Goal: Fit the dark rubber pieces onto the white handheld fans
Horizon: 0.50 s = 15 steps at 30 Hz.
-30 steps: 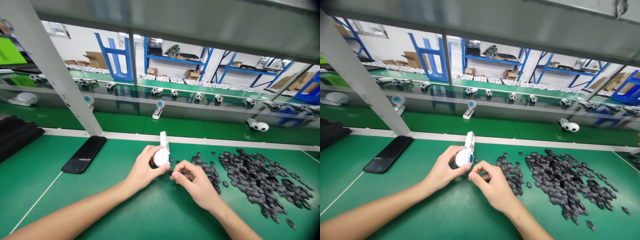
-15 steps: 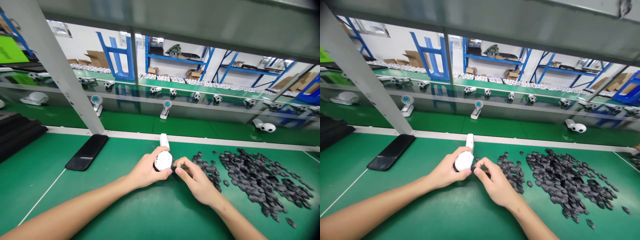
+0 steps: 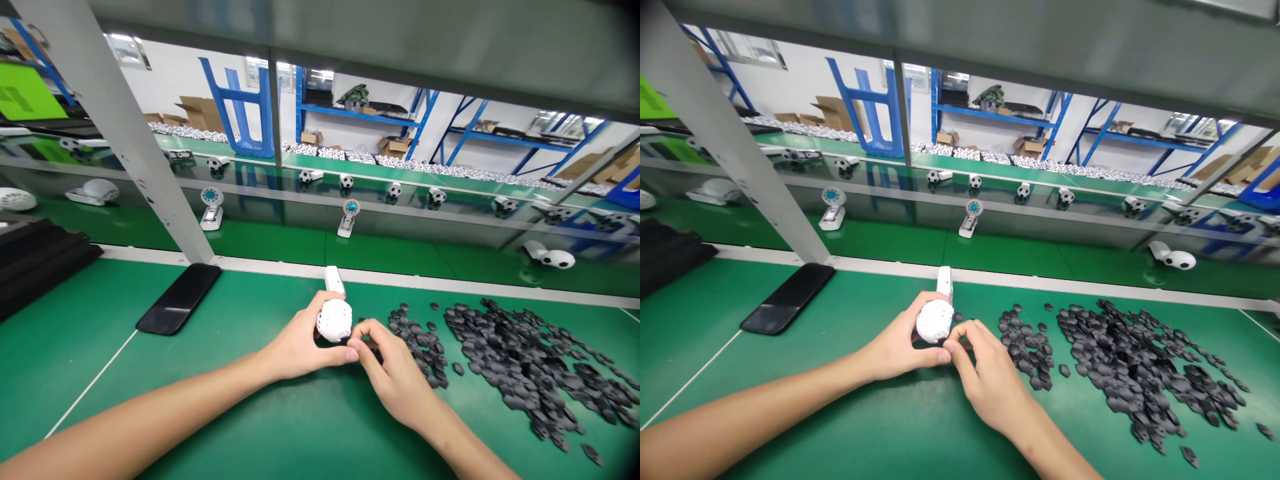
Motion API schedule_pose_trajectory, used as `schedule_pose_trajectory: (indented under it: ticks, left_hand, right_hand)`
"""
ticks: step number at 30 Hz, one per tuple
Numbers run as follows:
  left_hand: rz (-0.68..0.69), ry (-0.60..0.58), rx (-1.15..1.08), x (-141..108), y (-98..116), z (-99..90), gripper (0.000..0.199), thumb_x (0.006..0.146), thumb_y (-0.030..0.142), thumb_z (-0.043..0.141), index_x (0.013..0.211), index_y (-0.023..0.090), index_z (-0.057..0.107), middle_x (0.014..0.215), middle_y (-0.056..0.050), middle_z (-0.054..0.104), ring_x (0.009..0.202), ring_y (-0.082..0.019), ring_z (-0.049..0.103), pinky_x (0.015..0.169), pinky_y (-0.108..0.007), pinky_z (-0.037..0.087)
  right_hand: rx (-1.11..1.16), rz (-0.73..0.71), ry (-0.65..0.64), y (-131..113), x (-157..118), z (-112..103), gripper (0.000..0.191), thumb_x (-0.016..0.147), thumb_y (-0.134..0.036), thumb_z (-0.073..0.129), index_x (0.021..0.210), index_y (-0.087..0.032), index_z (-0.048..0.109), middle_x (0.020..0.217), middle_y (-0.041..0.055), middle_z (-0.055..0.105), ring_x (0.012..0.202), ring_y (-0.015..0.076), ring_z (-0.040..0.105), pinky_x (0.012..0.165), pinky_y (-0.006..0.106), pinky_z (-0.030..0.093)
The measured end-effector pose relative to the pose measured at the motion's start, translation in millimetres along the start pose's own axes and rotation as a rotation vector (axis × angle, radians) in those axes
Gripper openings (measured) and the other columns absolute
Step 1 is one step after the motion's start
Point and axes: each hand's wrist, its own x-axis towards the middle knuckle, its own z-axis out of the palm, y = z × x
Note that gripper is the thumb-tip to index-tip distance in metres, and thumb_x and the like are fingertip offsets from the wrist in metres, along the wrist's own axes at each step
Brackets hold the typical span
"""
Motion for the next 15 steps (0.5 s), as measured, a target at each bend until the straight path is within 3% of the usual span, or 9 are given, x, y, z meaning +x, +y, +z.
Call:
schedule_pose_trajectory:
  ticks: [8,15]
  left_hand:
    - [-0.021,-0.016,0.036,-1,10,5.2,0.08,0.075,0.042,0.087,0.137,0.027,0.039,0.121,-0.006,0.066,0.102,-0.024,0.065,0.089,-0.037,0.053]
    - [0.028,0.062,0.11,-14,-2,9.3,0.072,0.082,0.046,0.081,0.14,0.028,0.041,0.115,-0.005,0.067,0.098,-0.025,0.068,0.085,-0.037,0.057]
  right_hand:
    - [-0.069,-0.044,0.155,4,-2,12,0.016,0.104,-0.036,0.056,0.092,-0.025,0.058,0.091,0.0031,0.066,0.083,0.021,0.062,0.074,0.031,0.046]
    - [-0.085,-0.063,0.204,6,3,13,0.023,0.099,-0.039,0.065,0.082,-0.024,0.061,0.084,0.0036,0.07,0.081,0.0218,0.065,0.074,0.032,0.048]
